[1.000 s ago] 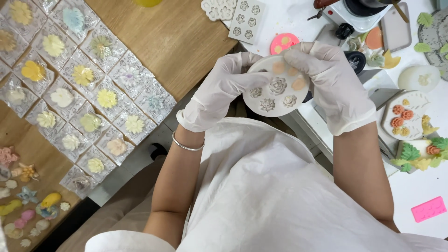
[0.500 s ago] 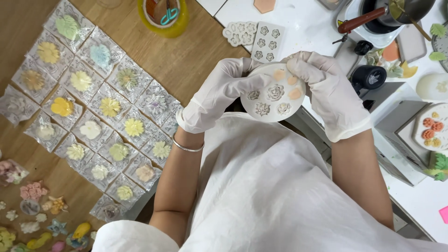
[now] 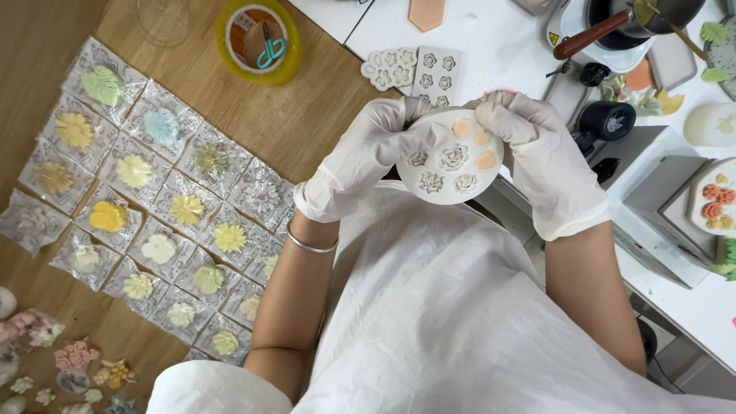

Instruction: The person is crafting scented candles, specifically focusing on creating decorative wax flowers using molds and assembling them onto a base.

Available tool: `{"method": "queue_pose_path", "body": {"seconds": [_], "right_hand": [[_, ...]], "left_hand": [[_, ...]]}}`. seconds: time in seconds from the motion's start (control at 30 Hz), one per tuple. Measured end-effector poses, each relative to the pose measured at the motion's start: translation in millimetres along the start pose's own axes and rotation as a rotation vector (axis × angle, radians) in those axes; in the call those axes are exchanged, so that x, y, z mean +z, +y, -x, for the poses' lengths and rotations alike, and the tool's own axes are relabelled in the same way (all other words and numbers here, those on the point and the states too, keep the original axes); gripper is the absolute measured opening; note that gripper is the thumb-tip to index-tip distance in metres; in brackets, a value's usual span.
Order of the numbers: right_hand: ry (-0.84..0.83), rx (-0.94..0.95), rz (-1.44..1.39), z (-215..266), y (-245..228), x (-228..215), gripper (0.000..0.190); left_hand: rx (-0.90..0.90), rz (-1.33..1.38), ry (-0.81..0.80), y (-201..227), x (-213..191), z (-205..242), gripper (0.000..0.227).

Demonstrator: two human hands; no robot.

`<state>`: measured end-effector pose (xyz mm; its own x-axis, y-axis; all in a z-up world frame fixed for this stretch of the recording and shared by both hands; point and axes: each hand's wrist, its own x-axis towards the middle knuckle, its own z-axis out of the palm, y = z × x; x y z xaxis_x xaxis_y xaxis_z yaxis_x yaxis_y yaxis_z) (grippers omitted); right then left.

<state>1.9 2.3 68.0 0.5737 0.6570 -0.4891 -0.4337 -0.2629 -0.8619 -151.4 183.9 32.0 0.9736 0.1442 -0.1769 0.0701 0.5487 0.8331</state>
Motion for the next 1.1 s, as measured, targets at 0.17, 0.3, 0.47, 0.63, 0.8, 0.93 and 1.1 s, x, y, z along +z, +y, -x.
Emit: {"method": "queue_pose_path", "body": {"seconds": [0.17,0.3,0.47,0.63,0.8,0.93,1.1], "right_hand": [[0.175,-0.104,0.242,-7.9,7.4,9.0,0.025],[0.373,-0.745,1.051,8.8,4.1,26.7,0.024],[0.268,-0.738,1.139,8.0,3.5,43.9,0.035],[0.213,-0.738,1.159,7.1,-2.8,51.6,0.037],[0.158,-0.756,1.135,9.9,-7.3,57.3,0.043],[0.123,-0.733,1.145,10.6,-12.7,63.1,0.041],[0.068,-0.657,1.069,11.3,-15.5,65.6,0.044]], "left_hand": [[-0.032,-0.068,0.156,-7.3,5.5,-14.3,0.041],[0.023,-0.313,0.316,-18.3,1.5,-22.5,0.035],[0.028,-0.395,0.388,-24.3,6.1,-19.2,0.034],[0.082,-0.341,0.383,-25.3,3.9,-8.4,0.036],[0.16,-0.31,0.377,-28.4,0.3,1.5,0.034],[0.199,-0.247,0.377,-29.0,1.3,10.2,0.035],[0.262,-0.222,0.371,-30.2,3.6,19.2,0.035]]}}
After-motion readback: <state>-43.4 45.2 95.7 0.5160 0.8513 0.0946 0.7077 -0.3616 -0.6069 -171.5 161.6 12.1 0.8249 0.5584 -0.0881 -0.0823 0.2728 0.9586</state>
